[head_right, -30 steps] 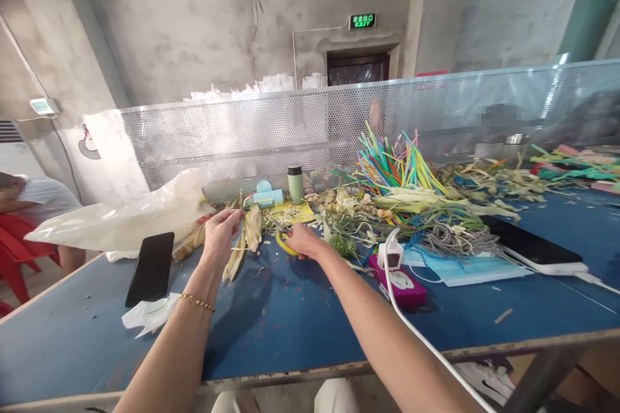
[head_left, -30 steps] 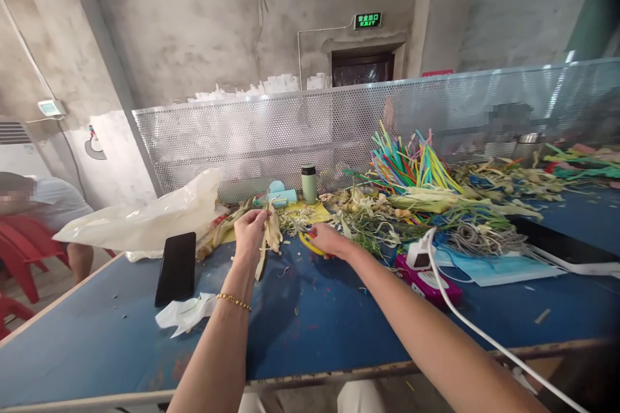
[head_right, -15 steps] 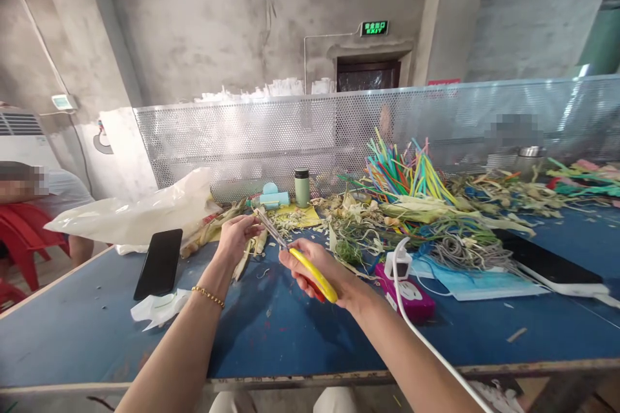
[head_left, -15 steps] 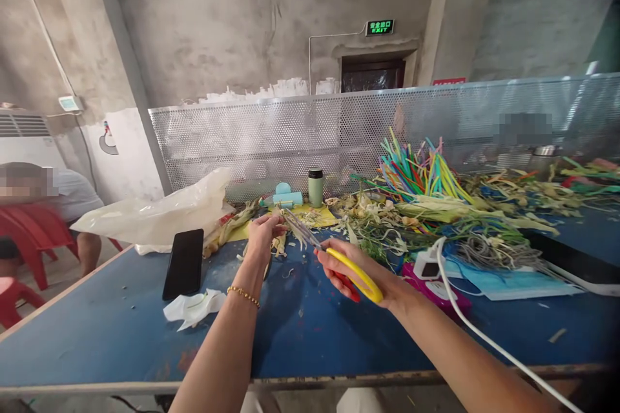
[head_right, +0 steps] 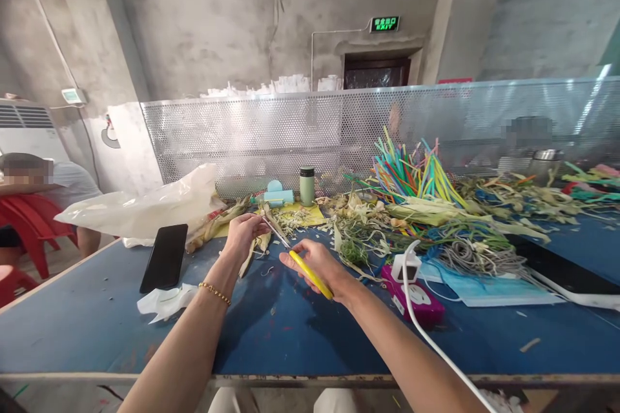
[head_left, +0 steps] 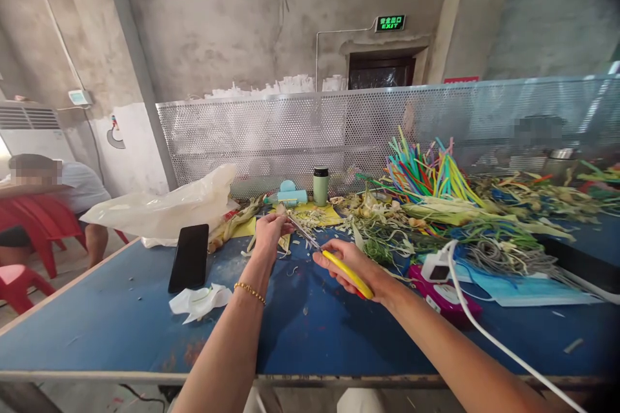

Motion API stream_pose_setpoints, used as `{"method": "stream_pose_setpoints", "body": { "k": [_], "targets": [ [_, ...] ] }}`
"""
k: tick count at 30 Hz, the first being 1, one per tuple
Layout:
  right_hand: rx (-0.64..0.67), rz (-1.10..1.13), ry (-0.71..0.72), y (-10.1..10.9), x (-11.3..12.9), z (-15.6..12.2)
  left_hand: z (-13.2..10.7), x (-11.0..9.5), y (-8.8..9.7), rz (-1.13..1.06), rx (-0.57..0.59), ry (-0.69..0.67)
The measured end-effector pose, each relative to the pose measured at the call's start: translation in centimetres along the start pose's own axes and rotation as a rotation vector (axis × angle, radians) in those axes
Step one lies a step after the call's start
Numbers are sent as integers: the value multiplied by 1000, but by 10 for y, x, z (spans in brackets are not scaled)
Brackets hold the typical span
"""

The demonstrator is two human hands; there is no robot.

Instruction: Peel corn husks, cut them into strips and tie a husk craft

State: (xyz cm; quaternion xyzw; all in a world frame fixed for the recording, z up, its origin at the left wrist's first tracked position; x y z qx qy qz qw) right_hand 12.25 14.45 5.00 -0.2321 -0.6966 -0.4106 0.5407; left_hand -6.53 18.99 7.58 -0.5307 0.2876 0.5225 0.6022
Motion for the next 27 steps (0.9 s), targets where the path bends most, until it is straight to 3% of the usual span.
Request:
{"method": "stream_pose_setpoints", "body": {
  "k": [17, 27],
  "targets": [
    [-66, -44, 2, 7, 6, 5, -1, -1, -5, 16, 4, -6],
    [-90, 1, -2, 8, 9, 9, 1, 8, -19, 86, 127, -28]
  ]
}}
Point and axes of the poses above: each hand's wrist, its own z-axis towards the middle knuckle, its own y-axis out of the back of the hand, x = y × z, the point moved 10 cm from there along z, towards the middle knuckle, and after that the axes turned 8 degrees about x, right-handed, at the moved point
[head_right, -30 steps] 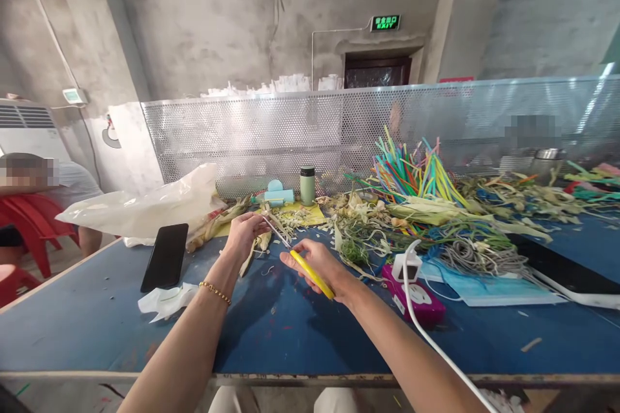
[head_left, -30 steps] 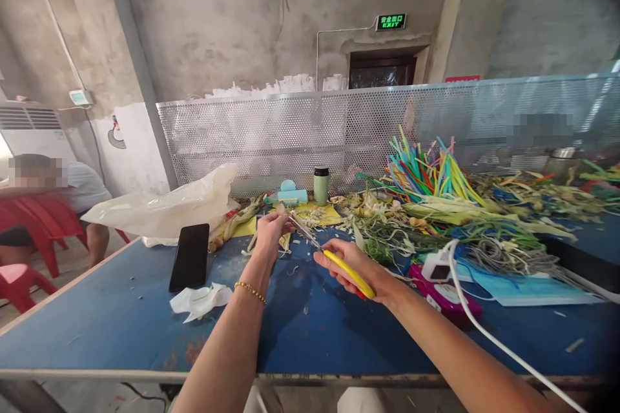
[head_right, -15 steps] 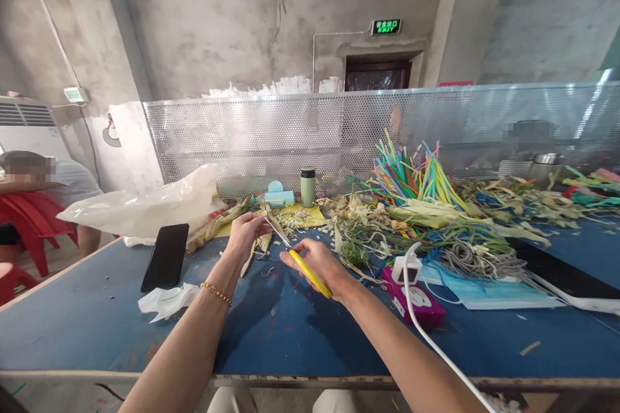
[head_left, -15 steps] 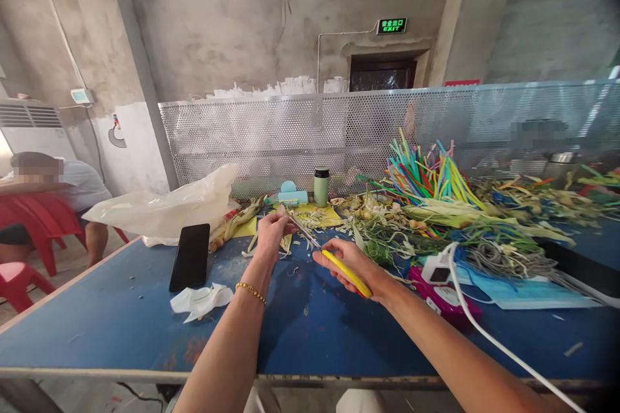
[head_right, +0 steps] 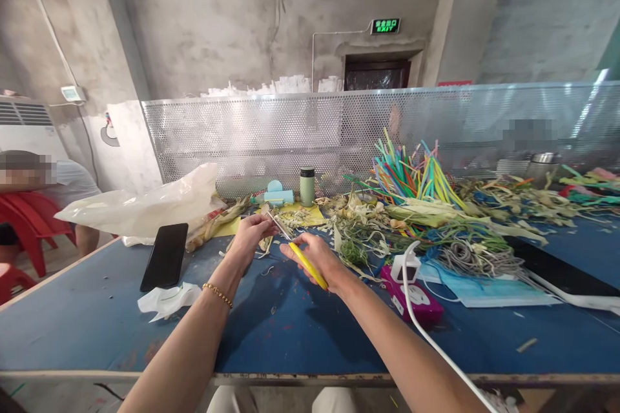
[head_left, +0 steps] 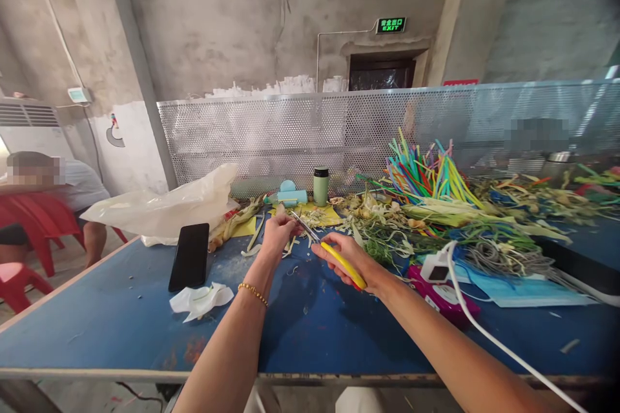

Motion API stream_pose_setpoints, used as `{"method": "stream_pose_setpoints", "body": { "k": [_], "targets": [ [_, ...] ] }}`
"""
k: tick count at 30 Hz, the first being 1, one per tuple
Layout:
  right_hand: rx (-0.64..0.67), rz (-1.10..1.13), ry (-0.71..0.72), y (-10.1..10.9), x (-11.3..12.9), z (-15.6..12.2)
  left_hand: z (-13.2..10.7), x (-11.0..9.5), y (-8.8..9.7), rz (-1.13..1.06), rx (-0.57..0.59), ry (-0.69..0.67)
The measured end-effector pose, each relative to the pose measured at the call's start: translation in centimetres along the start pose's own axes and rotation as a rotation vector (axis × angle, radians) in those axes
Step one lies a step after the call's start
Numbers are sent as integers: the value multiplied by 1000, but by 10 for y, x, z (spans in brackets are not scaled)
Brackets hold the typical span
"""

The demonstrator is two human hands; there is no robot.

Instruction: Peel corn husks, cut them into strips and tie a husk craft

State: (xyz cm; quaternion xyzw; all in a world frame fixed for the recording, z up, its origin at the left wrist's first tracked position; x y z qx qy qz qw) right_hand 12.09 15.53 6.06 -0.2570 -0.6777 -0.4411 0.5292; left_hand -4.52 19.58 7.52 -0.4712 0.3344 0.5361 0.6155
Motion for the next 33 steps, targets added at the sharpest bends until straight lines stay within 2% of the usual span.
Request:
{"method": "stream_pose_setpoints", "body": {
  "k": [9, 17, 19, 21, 24, 26, 29, 33],
  "targets": [
    [45, -7, 99, 1, -1, 4, -1, -1, -4, 13, 39, -22],
    [32, -54, 162, 2, 6, -3, 0, -1, -5, -24, 58, -15],
    [-28, -32, 188, 13, 8, -5, 0, -1, -1, -36, 37, -2],
    [-156, -69, 205, 34, 11, -7, 0, -3, 3, -72, 7, 4],
    [-337, -333, 196, 64, 14, -6, -2, -8, 8, -174, -22, 8],
    [-375, -597, 131, 71, 11, 0, -4, -12, 10, -277, -36, 14],
    [-306, -881, 6, 60, -5, 12, -7, -19, 9, -435, -33, 28],
    [-184, -1039, -28, 27, -16, 13, -11, -23, 2, -554, 14, 83]
  ]
}}
Point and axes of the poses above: each hand's wrist, its own z-axis towards the middle knuckle, its own y-axis out of the back of the hand, x = y × z, the point moved 10 cm from there along z, towards the middle knuckle, and after that the axes turned 8 degrees about x, right-handed, at the moved point
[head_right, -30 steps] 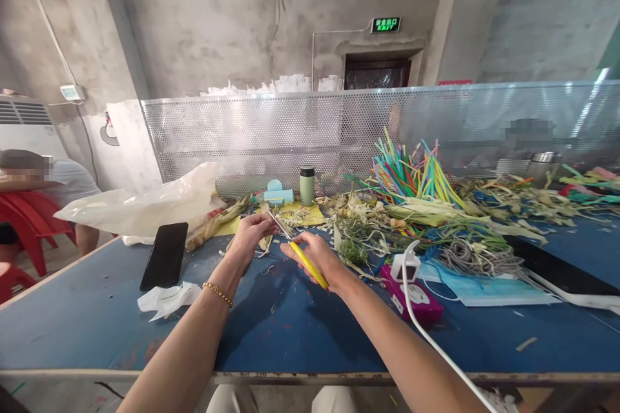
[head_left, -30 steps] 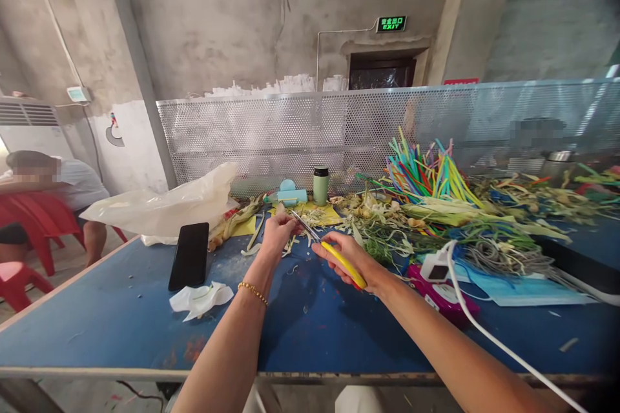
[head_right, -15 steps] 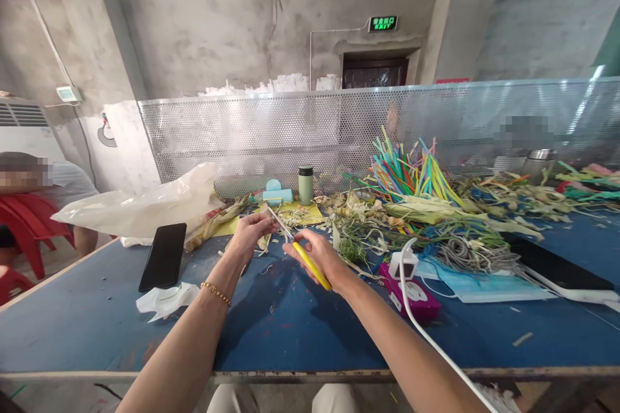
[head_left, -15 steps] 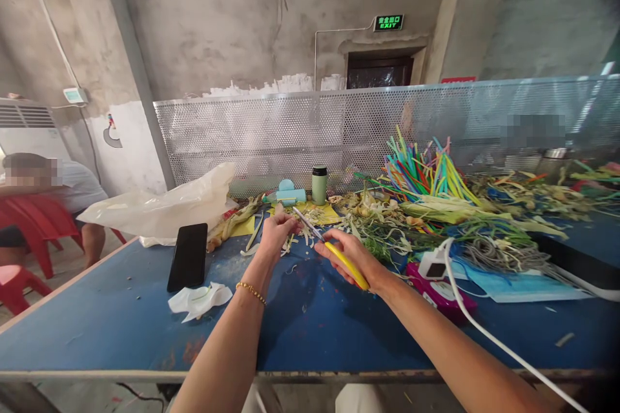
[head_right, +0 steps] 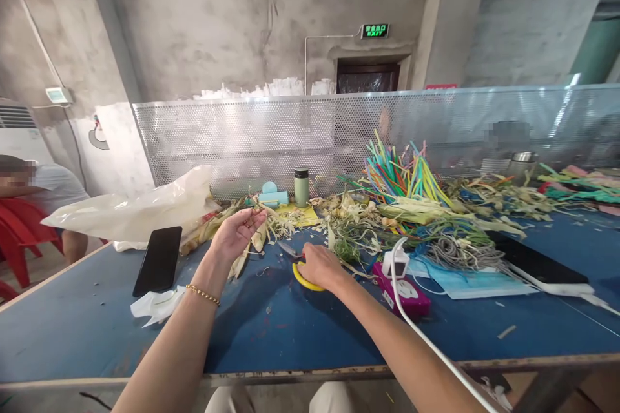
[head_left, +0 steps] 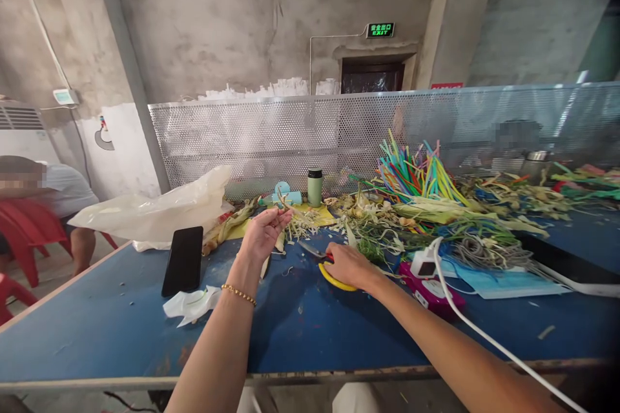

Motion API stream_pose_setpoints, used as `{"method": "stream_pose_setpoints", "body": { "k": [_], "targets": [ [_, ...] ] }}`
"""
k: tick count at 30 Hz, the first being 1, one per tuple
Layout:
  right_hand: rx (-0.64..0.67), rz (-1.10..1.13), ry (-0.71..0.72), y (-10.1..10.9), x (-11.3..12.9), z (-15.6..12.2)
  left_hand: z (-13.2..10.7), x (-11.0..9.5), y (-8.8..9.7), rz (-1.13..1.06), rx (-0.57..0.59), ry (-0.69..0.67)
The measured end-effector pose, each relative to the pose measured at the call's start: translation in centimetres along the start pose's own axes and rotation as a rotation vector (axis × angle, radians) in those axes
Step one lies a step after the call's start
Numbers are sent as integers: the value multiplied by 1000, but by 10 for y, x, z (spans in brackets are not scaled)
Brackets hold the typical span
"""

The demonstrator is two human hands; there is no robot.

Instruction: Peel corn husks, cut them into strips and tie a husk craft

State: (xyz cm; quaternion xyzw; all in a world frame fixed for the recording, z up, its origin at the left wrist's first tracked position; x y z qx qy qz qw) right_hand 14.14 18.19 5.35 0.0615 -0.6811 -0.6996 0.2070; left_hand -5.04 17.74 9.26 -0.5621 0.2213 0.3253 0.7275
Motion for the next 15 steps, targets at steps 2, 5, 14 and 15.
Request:
{"method": "stream_pose_setpoints", "body": {
  "k": [2, 5, 14, 15],
  "targets": [
    [43, -55, 32, -4, 12, -7, -2, 1, -3, -38, 7, 30],
    [70, -125, 116, 5, 29, -18, -3, 1, -6, -47, 16, 41],
    [-427, 271, 397, 97, 51, -2, -5, 21, -25, 50, 182, 90],
    [-368, 359, 456, 91, 54, 6, -6, 24, -26, 59, 199, 106]
  ]
}}
Point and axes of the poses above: each hand's wrist, its own z-axis towards the middle knuckle, its own y-axis out of the back of the hand, x = y × z, the point moved 10 cm from there along z, towards the middle knuckle, and after that the axes turned 8 degrees about x, right-handed, at the moved point
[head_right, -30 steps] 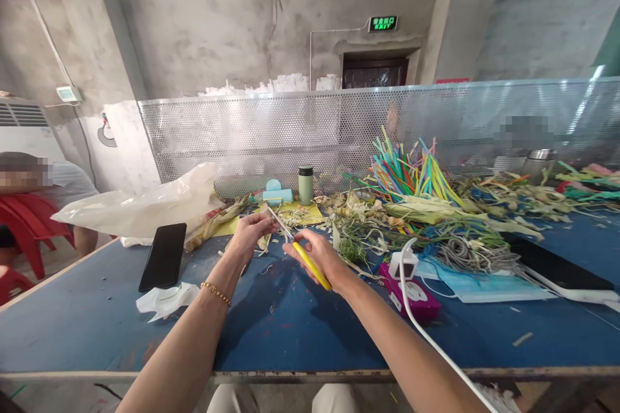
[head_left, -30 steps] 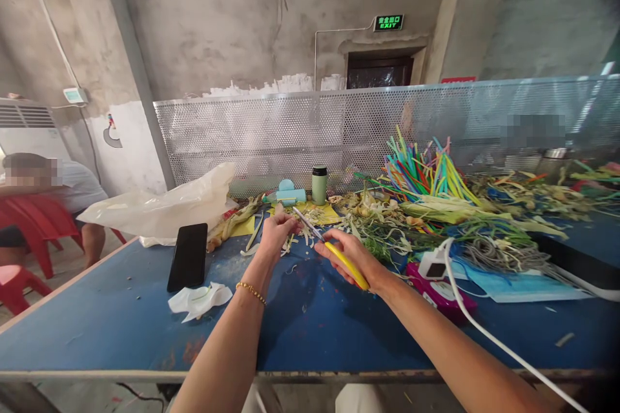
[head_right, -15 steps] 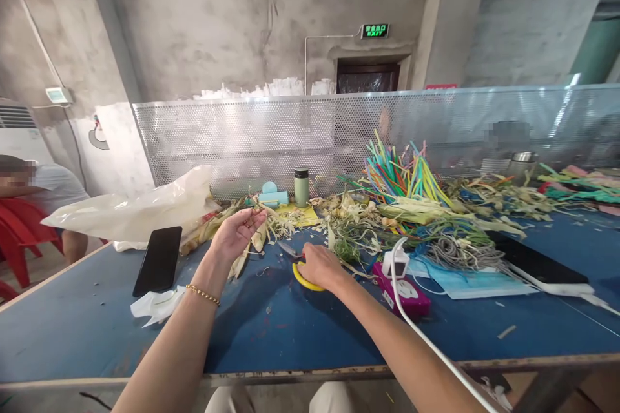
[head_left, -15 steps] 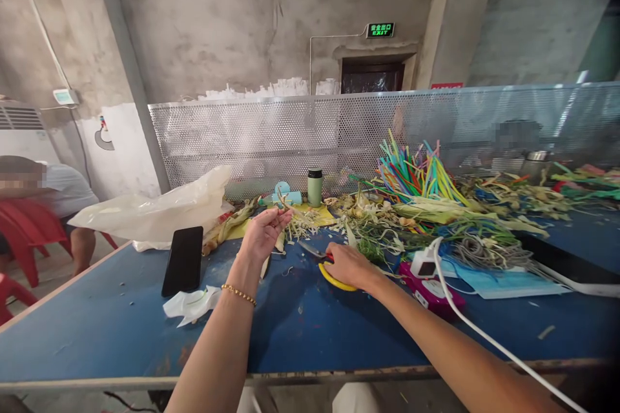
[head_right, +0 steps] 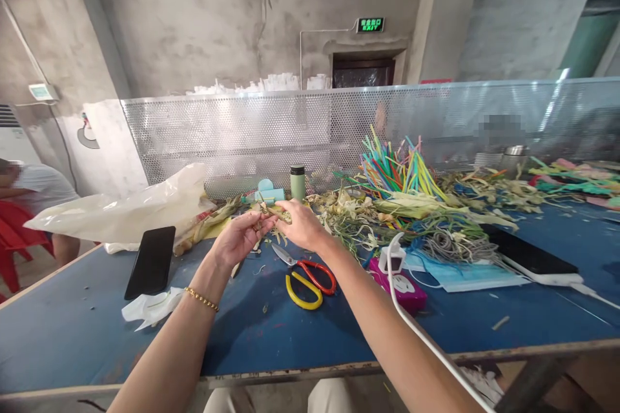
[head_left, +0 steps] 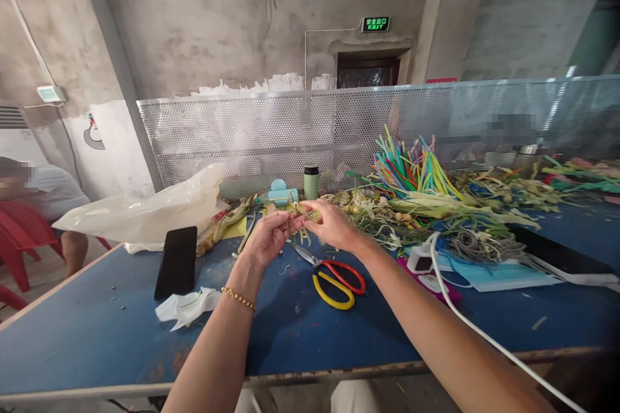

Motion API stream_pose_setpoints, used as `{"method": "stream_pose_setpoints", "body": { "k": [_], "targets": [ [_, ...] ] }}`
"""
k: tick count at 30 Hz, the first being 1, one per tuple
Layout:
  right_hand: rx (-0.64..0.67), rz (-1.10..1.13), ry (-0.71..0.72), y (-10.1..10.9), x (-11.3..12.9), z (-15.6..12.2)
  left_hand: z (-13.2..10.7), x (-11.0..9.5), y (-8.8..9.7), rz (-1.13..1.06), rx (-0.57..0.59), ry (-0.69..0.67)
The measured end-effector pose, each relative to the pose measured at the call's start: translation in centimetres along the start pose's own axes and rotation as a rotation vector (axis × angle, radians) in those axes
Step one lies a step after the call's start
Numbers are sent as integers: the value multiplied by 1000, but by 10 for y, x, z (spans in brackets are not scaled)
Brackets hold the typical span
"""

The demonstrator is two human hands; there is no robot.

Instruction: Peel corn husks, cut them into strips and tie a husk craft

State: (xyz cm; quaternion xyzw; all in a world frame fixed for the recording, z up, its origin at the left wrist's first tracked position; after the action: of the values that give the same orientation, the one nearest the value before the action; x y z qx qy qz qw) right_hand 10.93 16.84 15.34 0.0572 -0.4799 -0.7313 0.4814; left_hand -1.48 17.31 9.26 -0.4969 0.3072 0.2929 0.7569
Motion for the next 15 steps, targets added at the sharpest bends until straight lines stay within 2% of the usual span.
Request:
{"method": "stream_pose_setpoints", "body": {
  "k": [3, 5, 9, 12, 15],
  "targets": [
    [126, 318, -43, -24, -20, 3, 0, 2, 6, 3, -50, 18],
    [68, 504, -115, -20, -37, -3, 0, 1, 13, 1, -112, 17],
    [-322, 711, -186, 33, -72, -23, 2, 11, 22, 116, -159, 30],
    [-619, 750, -215, 73, -95, -40, 6, 38, 19, 267, -135, 109],
    [-775, 754, -251, 92, -108, -50, 15, 63, 9, 382, -116, 178]
  ]
}}
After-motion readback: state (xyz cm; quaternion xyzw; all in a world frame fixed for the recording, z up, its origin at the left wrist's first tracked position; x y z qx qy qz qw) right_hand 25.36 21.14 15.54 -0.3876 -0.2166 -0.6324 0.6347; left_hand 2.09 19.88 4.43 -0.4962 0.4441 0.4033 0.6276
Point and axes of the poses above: each hand's wrist, its own z-axis towards the middle knuckle, its own y-axis out of the back of the hand, x = y × z, the point moved 10 cm from there along z, towards the middle knuckle, and after that the axes turned 8 degrees about x, right-handed, at the moved point
